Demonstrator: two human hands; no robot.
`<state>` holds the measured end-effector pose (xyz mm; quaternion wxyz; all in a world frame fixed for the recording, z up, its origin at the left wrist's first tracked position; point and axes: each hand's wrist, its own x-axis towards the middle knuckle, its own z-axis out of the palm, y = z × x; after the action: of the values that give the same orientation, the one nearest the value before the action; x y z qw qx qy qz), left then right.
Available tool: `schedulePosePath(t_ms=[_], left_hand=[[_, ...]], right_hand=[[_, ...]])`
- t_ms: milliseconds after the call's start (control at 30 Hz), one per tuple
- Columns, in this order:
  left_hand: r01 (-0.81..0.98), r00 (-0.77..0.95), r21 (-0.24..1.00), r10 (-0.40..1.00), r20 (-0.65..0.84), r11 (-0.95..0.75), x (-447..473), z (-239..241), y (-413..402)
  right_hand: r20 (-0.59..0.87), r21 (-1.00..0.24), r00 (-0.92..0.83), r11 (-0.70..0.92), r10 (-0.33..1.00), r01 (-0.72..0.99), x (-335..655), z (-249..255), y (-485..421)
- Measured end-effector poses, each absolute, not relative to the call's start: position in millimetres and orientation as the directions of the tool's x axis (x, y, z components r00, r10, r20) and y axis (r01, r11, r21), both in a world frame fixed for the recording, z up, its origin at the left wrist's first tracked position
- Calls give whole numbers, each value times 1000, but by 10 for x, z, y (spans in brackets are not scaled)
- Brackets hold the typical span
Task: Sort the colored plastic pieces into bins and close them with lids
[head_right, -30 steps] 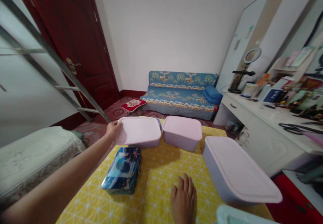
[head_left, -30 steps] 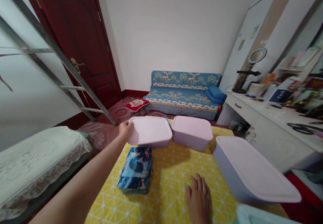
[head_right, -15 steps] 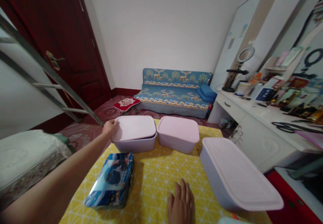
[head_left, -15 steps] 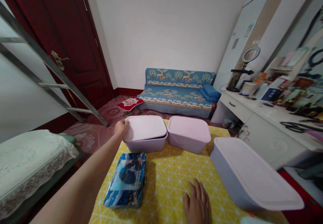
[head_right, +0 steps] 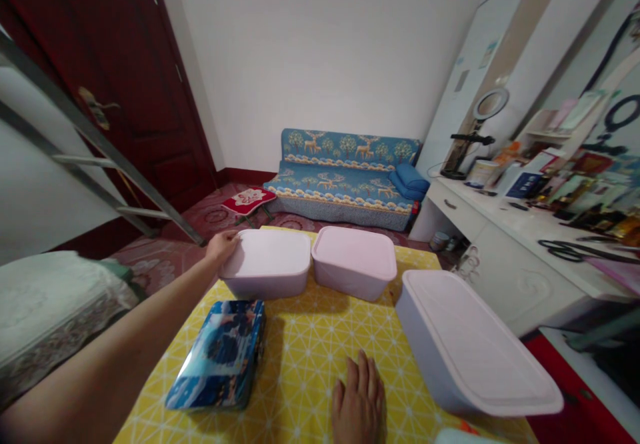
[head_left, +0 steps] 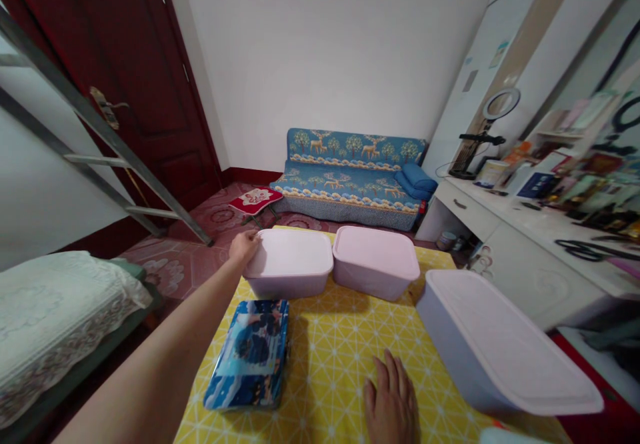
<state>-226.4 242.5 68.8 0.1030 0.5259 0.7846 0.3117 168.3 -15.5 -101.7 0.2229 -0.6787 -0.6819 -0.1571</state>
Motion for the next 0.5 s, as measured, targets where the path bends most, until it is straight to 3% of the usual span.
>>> schedulePosePath(t_ms=[100,200,300,400,500], left_hand=[[776,-439,583,870,222,242,-2178,750,2386],[848,-364,516,841,401,121,-2000,850,2255],[917,101,276,838,536,-288,-1726,913,2010],[750,610,25,706,361,-661,-1459,876,1751],[723,674,-10,701,232,-691,-1308,760,1626]], right_hand=[[514,-90,29,21,857,996,1673,-993,-162],[509,-97,36,16,860,995,1671,-986,-167],[499,-107,40,15,866,994,1672,-985,-170],[483,-113,43,13,874,994,1670,-981,-173],[491,-107,39,16,870,994,1672,-980,-172]])
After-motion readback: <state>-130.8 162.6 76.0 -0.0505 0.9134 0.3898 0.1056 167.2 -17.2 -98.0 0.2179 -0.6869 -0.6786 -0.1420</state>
